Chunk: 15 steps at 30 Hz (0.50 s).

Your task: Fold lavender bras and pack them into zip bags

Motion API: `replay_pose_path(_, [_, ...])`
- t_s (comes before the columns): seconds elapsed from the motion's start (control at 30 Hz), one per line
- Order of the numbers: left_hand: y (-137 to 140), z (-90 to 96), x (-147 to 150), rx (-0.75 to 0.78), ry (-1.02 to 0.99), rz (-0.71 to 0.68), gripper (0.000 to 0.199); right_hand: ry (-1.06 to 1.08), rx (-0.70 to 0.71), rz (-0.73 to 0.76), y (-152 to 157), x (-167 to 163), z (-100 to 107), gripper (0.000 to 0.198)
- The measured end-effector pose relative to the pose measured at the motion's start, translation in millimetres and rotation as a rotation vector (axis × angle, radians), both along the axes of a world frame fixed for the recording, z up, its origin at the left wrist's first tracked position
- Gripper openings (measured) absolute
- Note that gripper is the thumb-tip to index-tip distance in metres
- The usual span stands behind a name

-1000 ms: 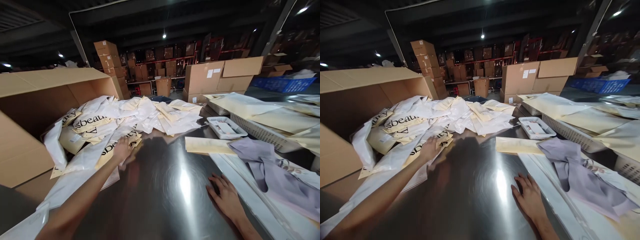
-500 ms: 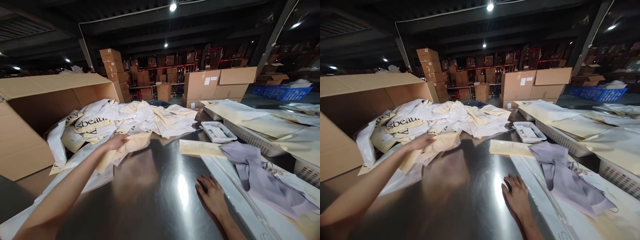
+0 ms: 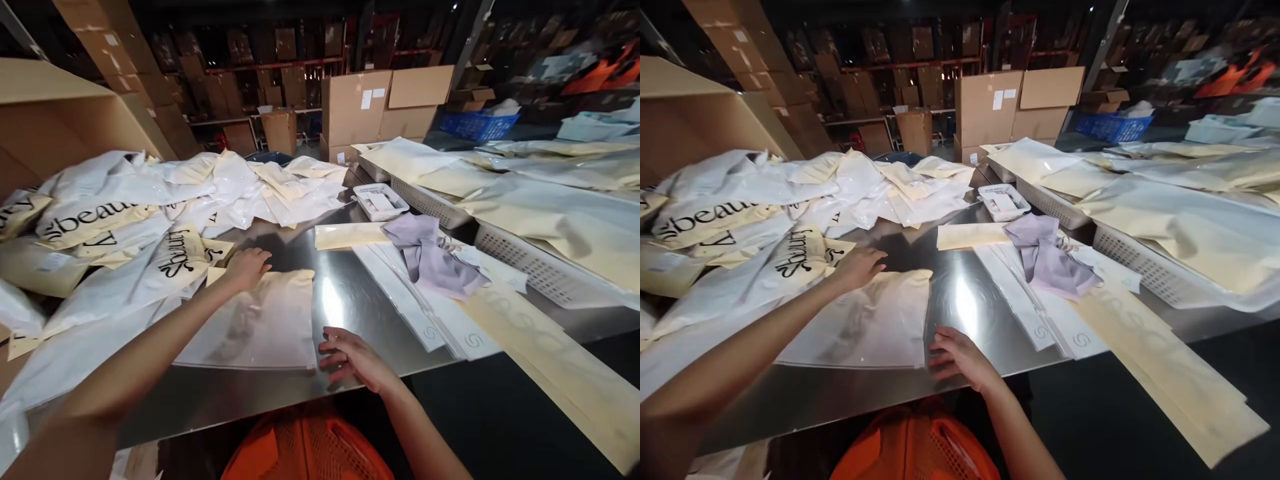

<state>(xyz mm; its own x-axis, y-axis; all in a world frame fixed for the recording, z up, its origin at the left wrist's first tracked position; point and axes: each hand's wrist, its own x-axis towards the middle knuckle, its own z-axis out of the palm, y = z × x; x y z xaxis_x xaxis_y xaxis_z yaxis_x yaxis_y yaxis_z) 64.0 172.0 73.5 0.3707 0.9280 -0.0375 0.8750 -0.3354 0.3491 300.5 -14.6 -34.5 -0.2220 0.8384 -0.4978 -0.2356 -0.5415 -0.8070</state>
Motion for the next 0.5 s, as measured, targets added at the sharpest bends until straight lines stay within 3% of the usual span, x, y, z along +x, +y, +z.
replay_pose_path(0.1, [-51.5, -10.2, 9.1, 0.027, 0.017, -0.037, 0.028, -0.218, -0.004, 0.039, -12.8, -5.4, -8.9, 0.051])
replay_pose_path(0.17, [-95.1, -21.5, 8.8, -0.099, -0.015, -0.083, 0.039, -0.356, 0.032, 0.103, -15.0, -11.8, -11.3, 0.043])
replay_pose_path(0.27, [-156.6, -54.5, 8.4, -0.735, -0.343, -0.079, 0.051, -0.507, 0.127, 0.164, -10.1, -23.3, -10.0, 0.039])
replay_pose_path(0.33, [-185.6, -81.2, 13.8, -1.110, -0.610, 0.064, 0.063, -0.573, 0.228, 0.185, -5.0, -32.2, -7.4, 0.039])
replay_pose_path(0.37, [-195.5, -93.2, 18.7, -1.217, -0.760, 0.179, 0.068, -0.571, 0.273, 0.193, -2.8, -37.3, -5.9, 0.039])
replay_pose_path(0.43, [-206.2, -110.4, 31.9, -1.238, -1.063, 0.415, 0.072, -0.484, 0.323, 0.195, -0.1, -48.8, -3.1, 0.039])
replay_pose_path(0.5, [-208.0, -117.9, 46.6, -1.124, -1.269, 0.568, 0.069, -0.333, 0.308, 0.164, -0.2, -60.8, -0.8, 0.038])
